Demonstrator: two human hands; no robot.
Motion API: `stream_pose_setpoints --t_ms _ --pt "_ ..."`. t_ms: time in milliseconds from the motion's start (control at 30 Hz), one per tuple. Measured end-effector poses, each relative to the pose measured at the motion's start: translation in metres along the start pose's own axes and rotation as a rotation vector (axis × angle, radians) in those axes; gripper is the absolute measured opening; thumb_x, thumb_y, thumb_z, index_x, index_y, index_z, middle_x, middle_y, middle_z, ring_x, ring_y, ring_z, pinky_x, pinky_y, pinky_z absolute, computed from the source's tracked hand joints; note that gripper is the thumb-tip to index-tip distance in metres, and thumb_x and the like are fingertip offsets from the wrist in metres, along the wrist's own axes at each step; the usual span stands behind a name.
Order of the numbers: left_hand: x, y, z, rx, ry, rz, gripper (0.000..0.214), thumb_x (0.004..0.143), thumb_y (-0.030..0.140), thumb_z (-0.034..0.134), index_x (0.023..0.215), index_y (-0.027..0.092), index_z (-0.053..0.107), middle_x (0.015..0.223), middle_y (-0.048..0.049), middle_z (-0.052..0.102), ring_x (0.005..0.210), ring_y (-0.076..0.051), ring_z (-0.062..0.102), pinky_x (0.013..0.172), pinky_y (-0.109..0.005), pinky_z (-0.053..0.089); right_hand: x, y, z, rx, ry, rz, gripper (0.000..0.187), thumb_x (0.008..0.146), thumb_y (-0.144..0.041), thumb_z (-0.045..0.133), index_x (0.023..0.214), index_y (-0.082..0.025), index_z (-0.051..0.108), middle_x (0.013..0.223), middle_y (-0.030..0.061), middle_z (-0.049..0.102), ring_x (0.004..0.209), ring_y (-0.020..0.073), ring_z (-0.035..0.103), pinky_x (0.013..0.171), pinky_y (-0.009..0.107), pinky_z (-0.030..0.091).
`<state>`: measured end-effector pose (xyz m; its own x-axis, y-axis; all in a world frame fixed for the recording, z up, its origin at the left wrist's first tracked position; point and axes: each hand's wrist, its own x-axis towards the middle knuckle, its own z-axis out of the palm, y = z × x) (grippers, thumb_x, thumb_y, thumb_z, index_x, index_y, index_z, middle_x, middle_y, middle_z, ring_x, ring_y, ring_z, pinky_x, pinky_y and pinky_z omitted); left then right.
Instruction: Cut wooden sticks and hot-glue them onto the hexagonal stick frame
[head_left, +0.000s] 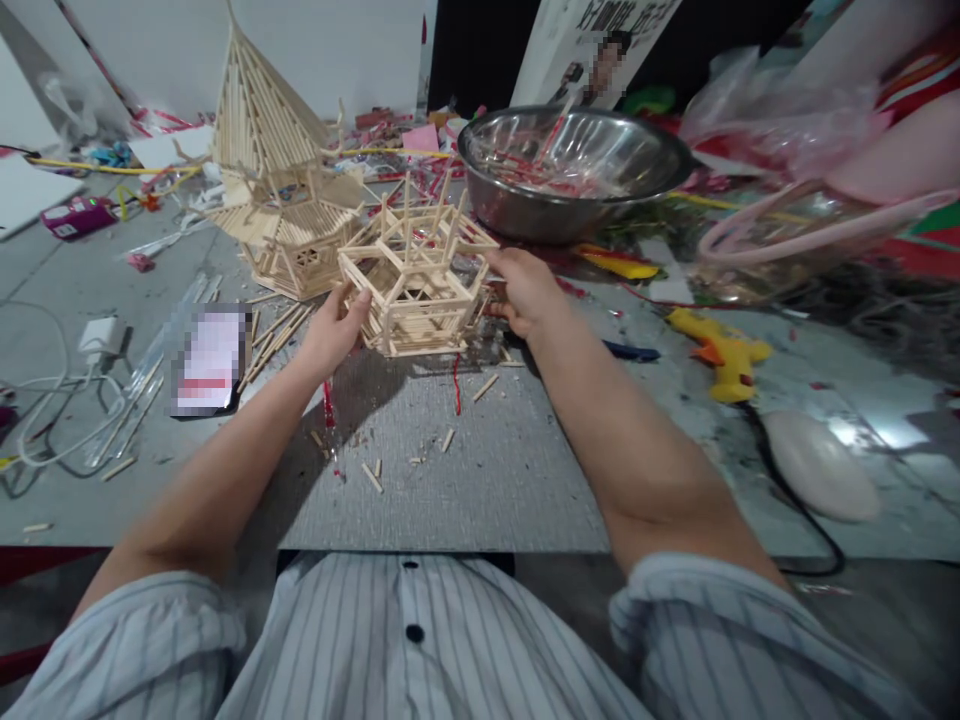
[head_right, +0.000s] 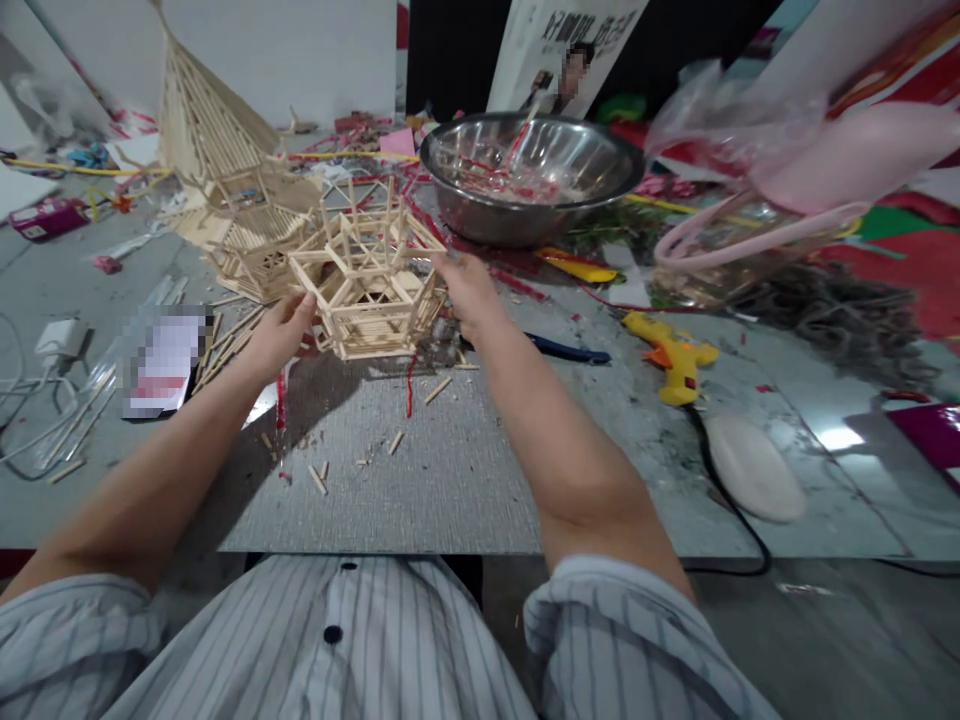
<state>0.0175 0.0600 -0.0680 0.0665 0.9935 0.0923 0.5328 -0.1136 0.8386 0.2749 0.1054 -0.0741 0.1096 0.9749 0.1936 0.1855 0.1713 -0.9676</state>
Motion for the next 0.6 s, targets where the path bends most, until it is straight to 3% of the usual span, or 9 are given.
stream_pose_setpoints --t_ms 100,200,467,600 --pt "0.000 -0.009 0.006 -0.051 0.006 0.065 0.061 0.087 0.060 0.048 0.133 0.020 0.047 0.081 -0.0067 0.066 0.060 -0.013 0.061 0.051 -0.023 0.047 -0.008 -0.018 0.009 0.130 0.057 0.201 0.015 0.070 -0.023 0.061 0.084 -0.022 0.055 0.078 -0.0001 0.060 0.072 0.0158 0.058 0.061 0.032 0.049" --pt "-0.003 -0.009 0.005 -0.048 0.005 0.118 0.065 0.087 0.063 0.045 0.138 0.022 0.043 0.092 -0.0092 0.067 0.069 -0.015 0.064 0.054 -0.024 0.050 -0.014 -0.036 0.010 0.142 0.148 0.244 0.024 0.062 -0.011 0.060 0.083 -0.022 0.052 0.078 -0.0009 0.059 0.073 0.0158 0.058 0.063 0.031 0.049" --pt "-0.017 0.001 0.006 0.085 0.128 0.354 0.064 0.093 0.063 0.022 0.141 0.024 0.037 0.123 -0.0104 0.061 0.100 -0.017 0.063 0.078 -0.027 0.054 -0.028 -0.067 -0.002 0.056 0.259 -0.163 0.029 0.066 -0.012 0.047 0.092 -0.025 0.043 0.099 0.0046 0.061 0.093 0.0190 0.060 0.077 0.034 0.051" --pt "-0.021 0.007 0.005 0.101 0.163 0.441 0.061 0.095 0.060 0.020 0.141 0.026 0.038 0.132 -0.0101 0.056 0.115 -0.018 0.058 0.093 -0.030 0.050 -0.038 -0.070 -0.006 0.031 0.294 -0.475 0.044 0.062 -0.015 0.042 0.104 -0.026 0.038 0.109 0.0080 0.055 0.105 0.0218 0.058 0.093 0.039 0.048"
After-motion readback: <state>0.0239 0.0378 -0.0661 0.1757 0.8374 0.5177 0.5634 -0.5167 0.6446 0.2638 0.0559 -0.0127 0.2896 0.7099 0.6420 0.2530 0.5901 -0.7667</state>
